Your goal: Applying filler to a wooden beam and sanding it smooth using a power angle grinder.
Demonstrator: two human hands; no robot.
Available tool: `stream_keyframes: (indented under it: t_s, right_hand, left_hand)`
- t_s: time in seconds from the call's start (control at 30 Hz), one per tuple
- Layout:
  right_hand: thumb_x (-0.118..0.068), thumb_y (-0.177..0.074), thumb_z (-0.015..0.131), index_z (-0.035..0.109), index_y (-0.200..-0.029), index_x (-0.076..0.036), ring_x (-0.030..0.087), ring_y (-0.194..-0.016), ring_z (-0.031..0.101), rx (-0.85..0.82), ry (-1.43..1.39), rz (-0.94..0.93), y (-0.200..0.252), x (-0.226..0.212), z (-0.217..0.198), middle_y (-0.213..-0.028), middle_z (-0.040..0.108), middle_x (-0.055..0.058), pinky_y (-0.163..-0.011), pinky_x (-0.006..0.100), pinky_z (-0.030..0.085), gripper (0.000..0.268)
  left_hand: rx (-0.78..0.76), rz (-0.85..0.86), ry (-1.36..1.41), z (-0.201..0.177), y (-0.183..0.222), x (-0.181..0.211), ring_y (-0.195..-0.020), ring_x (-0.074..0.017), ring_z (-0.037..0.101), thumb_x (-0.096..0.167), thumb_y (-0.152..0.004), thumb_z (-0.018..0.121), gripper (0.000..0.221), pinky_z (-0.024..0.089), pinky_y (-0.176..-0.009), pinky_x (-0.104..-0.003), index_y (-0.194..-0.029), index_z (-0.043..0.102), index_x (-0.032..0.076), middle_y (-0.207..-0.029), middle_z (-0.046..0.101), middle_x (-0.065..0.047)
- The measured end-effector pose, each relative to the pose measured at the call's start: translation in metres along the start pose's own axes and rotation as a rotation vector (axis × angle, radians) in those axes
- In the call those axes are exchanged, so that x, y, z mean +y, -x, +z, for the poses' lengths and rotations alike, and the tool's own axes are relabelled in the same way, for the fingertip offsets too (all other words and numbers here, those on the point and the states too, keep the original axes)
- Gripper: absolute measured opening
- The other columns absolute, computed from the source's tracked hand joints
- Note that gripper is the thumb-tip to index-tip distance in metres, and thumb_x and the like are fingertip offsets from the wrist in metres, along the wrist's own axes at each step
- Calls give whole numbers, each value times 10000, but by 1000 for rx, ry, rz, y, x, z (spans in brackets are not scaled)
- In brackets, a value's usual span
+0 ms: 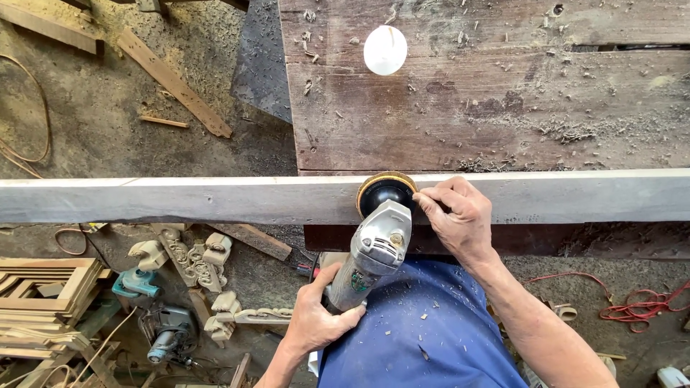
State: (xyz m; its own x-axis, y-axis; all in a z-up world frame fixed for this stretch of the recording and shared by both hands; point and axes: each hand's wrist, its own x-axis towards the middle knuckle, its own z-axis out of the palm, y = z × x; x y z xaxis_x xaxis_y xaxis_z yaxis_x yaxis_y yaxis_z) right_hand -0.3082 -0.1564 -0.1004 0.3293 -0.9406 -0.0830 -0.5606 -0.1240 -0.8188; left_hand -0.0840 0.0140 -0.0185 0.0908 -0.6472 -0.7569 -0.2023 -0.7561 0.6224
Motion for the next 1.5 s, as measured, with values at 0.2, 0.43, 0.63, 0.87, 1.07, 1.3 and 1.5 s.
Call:
stream_keyframes:
  t_s: [0.2,0.43,0.63,0.87,1.07,1.3,1.5]
  right_hand:
    - [-140,-912,821,778,-895,-88,155,-728,589,8,-10,-4,0,0,0,-788,655,39,-659,289,474,69]
    - [-132,-905,822,781,-894,-88,153,-739,604,10,-9,-1,-1,-3,0,-797,675,39,-655,285,489,62]
    - [-164,-917,806,785,-905,-102,153,-750,608,0,9,9,-1,0,0,-803,676,36,-670,286,489,67]
    - [-142,-911,815,785,-894,-99,156,-737,601,3,16,10,-1,-3,1,-789,671,33,-661,291,486,55]
    - [-170,-922,805,783,-910,-107,159,-745,600,2,16,14,1,0,2,-801,668,35,-674,296,479,68]
    - [-166,-925,803,784,-907,-110,160,-740,601,3,32,20,0,-1,2,-789,659,32,-668,298,477,62]
    - [-150,-925,804,784,-919,-101,160,-750,605,4,19,13,-1,-1,2,-803,674,38,-678,295,483,53]
  left_hand:
    - [21,2,-26,3,1,-10,-810,-136,728,341,-637,865,671,590,-786,-285,-1256,674,169,-986,786,7]
    - [15,46,32,1,1,-1,-847,-119,724,280,-667,860,624,584,-799,-276,-1246,676,137,-1012,806,3]
    - [18,7,15,1,0,0,-822,-111,731,304,-655,858,619,595,-785,-267,-1229,682,155,-970,822,1]
    - [11,28,16,1,0,-4,-855,-115,731,300,-662,860,637,587,-808,-272,-1247,672,136,-1017,812,5]
    - [9,-10,-4,-1,0,-3,-842,-118,736,336,-651,859,652,593,-793,-276,-1250,675,157,-1002,818,6]
    - [-20,-57,2,-4,-2,2,-828,-116,734,329,-645,850,653,591,-783,-269,-1253,676,168,-991,817,18]
    - [-15,4,31,-3,-3,-1,-831,-118,728,311,-659,852,634,590,-776,-268,-1242,676,137,-988,811,2]
